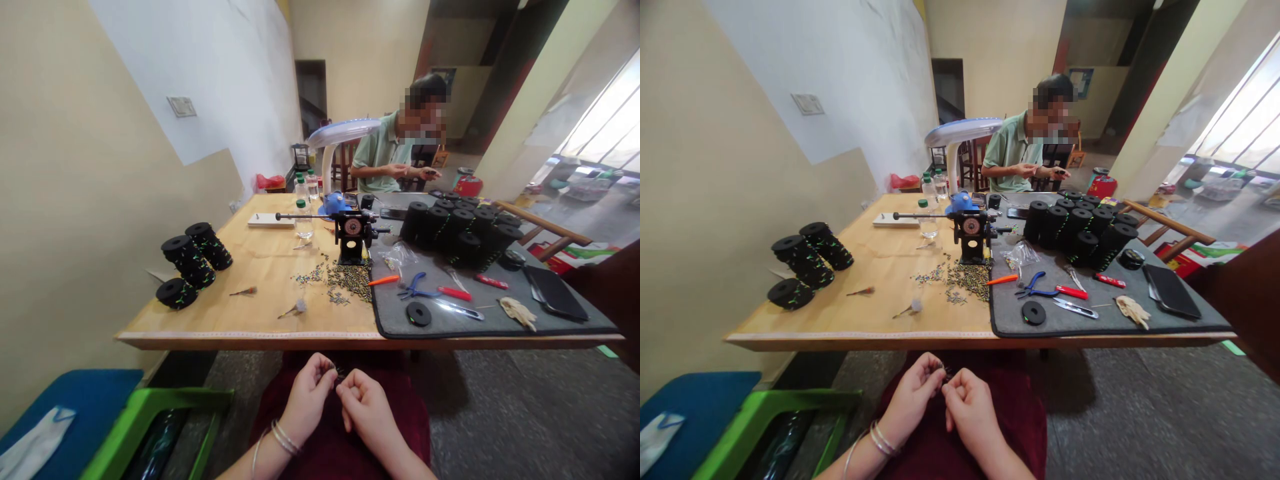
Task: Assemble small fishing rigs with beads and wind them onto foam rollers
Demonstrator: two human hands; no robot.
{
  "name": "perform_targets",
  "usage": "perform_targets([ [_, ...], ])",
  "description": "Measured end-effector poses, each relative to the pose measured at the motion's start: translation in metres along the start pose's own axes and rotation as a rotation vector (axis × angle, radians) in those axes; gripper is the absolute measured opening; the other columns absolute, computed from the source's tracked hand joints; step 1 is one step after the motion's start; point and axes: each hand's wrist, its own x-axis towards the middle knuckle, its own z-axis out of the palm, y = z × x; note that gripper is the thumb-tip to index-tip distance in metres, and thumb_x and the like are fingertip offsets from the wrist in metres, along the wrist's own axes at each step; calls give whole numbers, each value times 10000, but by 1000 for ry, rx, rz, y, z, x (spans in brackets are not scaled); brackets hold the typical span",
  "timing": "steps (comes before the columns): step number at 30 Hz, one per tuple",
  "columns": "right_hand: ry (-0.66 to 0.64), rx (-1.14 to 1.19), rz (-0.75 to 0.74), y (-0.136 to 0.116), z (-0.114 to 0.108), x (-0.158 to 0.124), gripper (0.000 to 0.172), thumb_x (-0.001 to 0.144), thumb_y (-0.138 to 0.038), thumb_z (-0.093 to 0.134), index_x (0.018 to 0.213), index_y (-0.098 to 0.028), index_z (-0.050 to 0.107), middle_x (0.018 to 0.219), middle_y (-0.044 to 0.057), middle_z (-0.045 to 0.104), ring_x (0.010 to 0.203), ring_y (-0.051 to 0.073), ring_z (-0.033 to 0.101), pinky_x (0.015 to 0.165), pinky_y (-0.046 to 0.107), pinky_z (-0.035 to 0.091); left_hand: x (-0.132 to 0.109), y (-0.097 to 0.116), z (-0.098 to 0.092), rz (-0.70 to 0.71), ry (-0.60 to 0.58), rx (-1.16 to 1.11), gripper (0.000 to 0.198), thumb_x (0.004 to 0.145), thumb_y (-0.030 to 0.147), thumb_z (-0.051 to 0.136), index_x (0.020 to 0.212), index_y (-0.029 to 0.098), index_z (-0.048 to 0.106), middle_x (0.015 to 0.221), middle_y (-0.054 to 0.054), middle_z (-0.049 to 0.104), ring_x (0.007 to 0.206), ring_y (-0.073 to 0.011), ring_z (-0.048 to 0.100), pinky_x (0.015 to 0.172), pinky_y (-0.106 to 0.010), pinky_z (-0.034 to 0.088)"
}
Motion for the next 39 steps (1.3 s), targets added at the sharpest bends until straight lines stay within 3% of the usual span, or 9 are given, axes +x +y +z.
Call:
perform_targets([
  [27, 11, -20, -23, 2, 1, -2, 307, 792, -432, 550, 626, -206, 425, 338, -99, 440, 296, 54, 329, 367, 174, 234, -2, 4, 0, -4, 11, 32, 159, 729, 293, 620, 703, 188, 505, 650, 36, 490, 597, -126, 454, 581, -240, 393],
  [39, 68, -54, -63, 5, -8, 3, 307, 801, -460, 554, 663, -199, 469, 366, -86, 464, 333, 76, 373, 408, 191, 281, -10, 18, 1, 125, 9, 278, 104, 776, 257, 551, 693, 201, 523, 663, 1, 534, 636, -170, 502, 617, -269, 403],
])
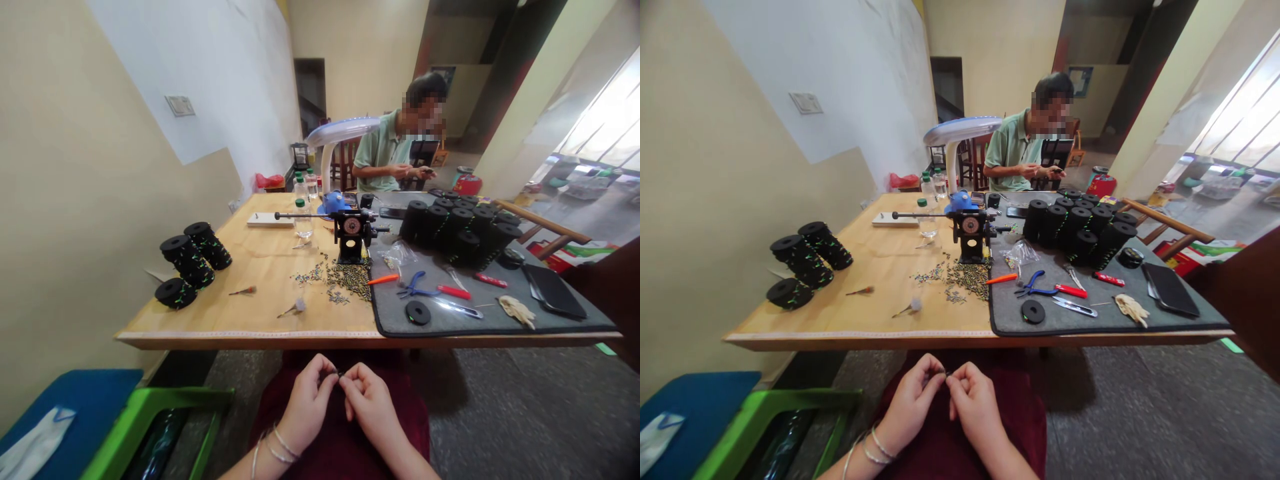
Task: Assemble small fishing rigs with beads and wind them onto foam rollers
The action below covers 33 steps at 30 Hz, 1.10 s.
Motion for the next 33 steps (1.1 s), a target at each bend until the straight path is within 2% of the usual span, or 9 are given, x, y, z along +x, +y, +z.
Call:
perform_targets([
  [8, 7, 21, -1, 2, -2, 2, 290, 790, -475, 569, 806, -189, 530, 367, -100, 462, 324, 82, 371, 394, 186, 280, -1, -1, 0, 25, -39, 18, 118, 792, 268, 550, 694, 203, 533, 667, -6, 538, 633, -171, 498, 603, -258, 396],
  [12, -24, 75, 16, 3, -2, 4, 316, 785, -497, 565, 755, -186, 518, 368, -101, 439, 322, 71, 350, 388, 182, 254, -2, -2, 1, 39, -54, 41, 105, 783, 233, 553, 684, 203, 535, 665, -5, 544, 627, -167, 491, 598, -255, 389],
  [19, -4, 163, 64, -1, -2, 4, 355, 745, -525, 593, 704, -194, 473, 344, -108, 422, 304, 52, 283, 360, 172, 196, -1, -7, 2, 17, -95, 51, 92, 779, 226, 544, 696, 202, 512, 664, 6, 517, 628, -160, 467, 603, -256, 379],
  [23, 31, 317, 129, -3, -5, 5, 361, 735, -529, 602, 736, -193, 470, 354, -129, 372, 305, 39, 197, 325, 165, 139, 1, -7, 2, -28, -156, -31, 87, 768, 224, 546, 702, 200, 496, 673, 18, 490, 650, -153, 452, 625, -256, 380],
  [28, 56, 357, 120, 0, -6, 7, 370, 727, -525, 620, 723, -189, 466, 376, -135, 330, 331, 33, 196, 333, 158, 128, 2, -2, 0, -103, -261, -213, 122, 770, 270, 567, 743, 192, 478, 699, 31, 436, 664, -130, 414, 641, -247, 370],
  [31, 41, 368, 108, 1, -6, 7, 380, 720, -532, 624, 710, -191, 456, 384, -138, 319, 339, 32, 201, 338, 158, 138, 1, -3, 0, -106, -331, -291, 243, 692, 235, 670, 833, 190, 477, 711, 44, 431, 663, -114, 404, 636, -231, 361],
  [33, 29, 363, 96, 2, -6, 6, 383, 720, -536, 622, 703, -193, 451, 386, -139, 314, 342, 32, 198, 340, 160, 140, 2, -5, 2, -107, -330, -291, 314, 652, 188, 701, 872, 188, 477, 692, 57, 428, 636, -101, 390, 617, -221, 353],
])
